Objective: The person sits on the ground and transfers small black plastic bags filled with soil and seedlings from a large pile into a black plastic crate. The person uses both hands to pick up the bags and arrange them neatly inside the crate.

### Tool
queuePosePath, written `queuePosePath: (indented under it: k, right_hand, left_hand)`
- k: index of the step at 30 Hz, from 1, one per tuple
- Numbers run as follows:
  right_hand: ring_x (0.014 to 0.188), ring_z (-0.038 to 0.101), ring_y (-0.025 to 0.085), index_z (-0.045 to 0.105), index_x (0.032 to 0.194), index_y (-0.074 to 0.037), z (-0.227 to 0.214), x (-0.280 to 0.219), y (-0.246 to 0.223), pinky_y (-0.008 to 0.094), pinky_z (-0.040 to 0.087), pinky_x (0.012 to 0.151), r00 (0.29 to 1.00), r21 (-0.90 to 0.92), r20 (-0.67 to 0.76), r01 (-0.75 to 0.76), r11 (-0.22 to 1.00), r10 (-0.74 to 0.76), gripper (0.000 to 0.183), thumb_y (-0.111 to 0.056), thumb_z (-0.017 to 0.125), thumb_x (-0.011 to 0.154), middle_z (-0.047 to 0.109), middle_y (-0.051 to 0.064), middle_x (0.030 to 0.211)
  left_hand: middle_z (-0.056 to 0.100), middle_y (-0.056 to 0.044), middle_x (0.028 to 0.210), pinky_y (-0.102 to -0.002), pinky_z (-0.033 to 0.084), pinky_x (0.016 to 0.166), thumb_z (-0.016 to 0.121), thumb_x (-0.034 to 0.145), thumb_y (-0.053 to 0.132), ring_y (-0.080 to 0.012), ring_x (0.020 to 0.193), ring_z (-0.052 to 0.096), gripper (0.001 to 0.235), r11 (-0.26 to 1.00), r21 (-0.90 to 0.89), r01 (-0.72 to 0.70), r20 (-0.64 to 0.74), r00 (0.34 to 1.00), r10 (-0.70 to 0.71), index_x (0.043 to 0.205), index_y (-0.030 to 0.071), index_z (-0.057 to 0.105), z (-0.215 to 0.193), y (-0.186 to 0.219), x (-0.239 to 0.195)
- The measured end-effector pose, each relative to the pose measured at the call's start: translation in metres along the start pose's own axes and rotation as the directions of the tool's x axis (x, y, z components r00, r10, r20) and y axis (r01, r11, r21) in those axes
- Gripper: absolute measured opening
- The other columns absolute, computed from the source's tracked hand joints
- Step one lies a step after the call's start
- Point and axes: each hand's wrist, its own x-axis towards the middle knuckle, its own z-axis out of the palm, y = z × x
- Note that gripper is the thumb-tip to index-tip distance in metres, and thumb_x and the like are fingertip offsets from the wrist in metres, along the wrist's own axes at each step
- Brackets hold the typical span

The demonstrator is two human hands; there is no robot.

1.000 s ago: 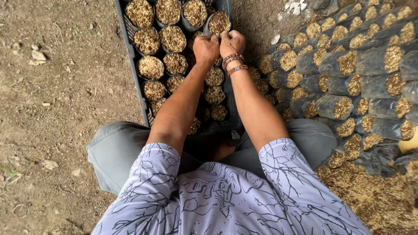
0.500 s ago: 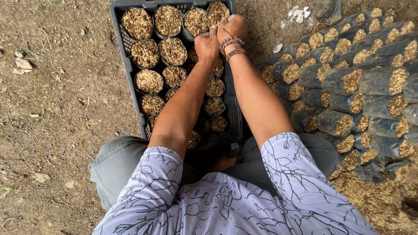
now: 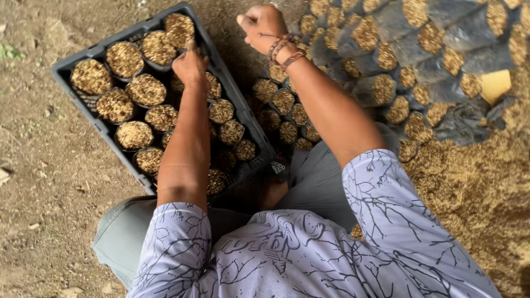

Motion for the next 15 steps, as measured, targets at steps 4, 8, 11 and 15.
queuePosePath:
  k: [4, 8, 11, 15]
  right_hand:
    - [0.066, 0.078, 0.012, 0.078, 0.1, -0.009, -0.106, -0.042, 0.039, 0.032, 0.065, 0.052, 0.958, -0.023, -0.183, -0.231, 0.973, 0.223, 0.022, -0.03, 0.075, 0.091, 0.078, 0.004, 0.082]
    - [0.063, 0.075, 0.014, 0.076, 0.097, -0.007, -0.205, -0.096, 0.1, 0.035, 0.062, 0.05, 0.86, -0.186, -0.306, -0.474, 0.861, 0.408, 0.026, -0.029, 0.082, 0.086, 0.076, 0.006, 0.078]
    - [0.062, 0.075, 0.015, 0.075, 0.096, -0.006, -0.234, -0.133, 0.129, 0.035, 0.062, 0.05, 0.801, -0.18, -0.351, -0.565, 0.805, 0.484, 0.025, -0.028, 0.081, 0.086, 0.076, 0.008, 0.078]
    - [0.061, 0.075, 0.017, 0.073, 0.094, -0.004, -0.277, -0.158, 0.152, 0.036, 0.062, 0.049, 0.727, -0.12, -0.396, -0.646, 0.754, 0.561, 0.025, -0.027, 0.08, 0.087, 0.075, 0.009, 0.077]
  left_hand:
    - [0.075, -0.012, 0.08, -0.036, 0.054, 0.065, 0.072, 0.092, 0.014, -0.0203, 0.069, 0.065, 0.019, 0.933, 0.334, -0.131, -0.032, 0.988, 0.151, 0.082, -0.002, 0.073, 0.008, 0.018, -0.065]
    - [0.075, -0.011, 0.087, -0.038, 0.057, 0.075, 0.072, 0.09, 0.01, -0.0212, 0.075, 0.069, 0.011, 0.771, 0.399, -0.496, 0.125, 0.863, 0.49, 0.088, -0.001, 0.069, 0.038, 0.013, -0.111]
    - [0.076, -0.01, 0.089, -0.039, 0.06, 0.081, 0.075, 0.088, 0.011, -0.0218, 0.08, 0.072, 0.01, 0.636, 0.368, -0.678, 0.308, 0.734, 0.605, 0.09, 0.002, 0.072, 0.086, 0.011, -0.149]
    - [0.079, -0.01, 0.081, -0.035, 0.059, 0.072, 0.074, 0.092, 0.021, -0.0181, 0.074, 0.071, 0.021, 0.578, 0.292, -0.762, 0.583, 0.621, 0.525, 0.089, 0.001, 0.076, 0.19, 0.004, -0.217]
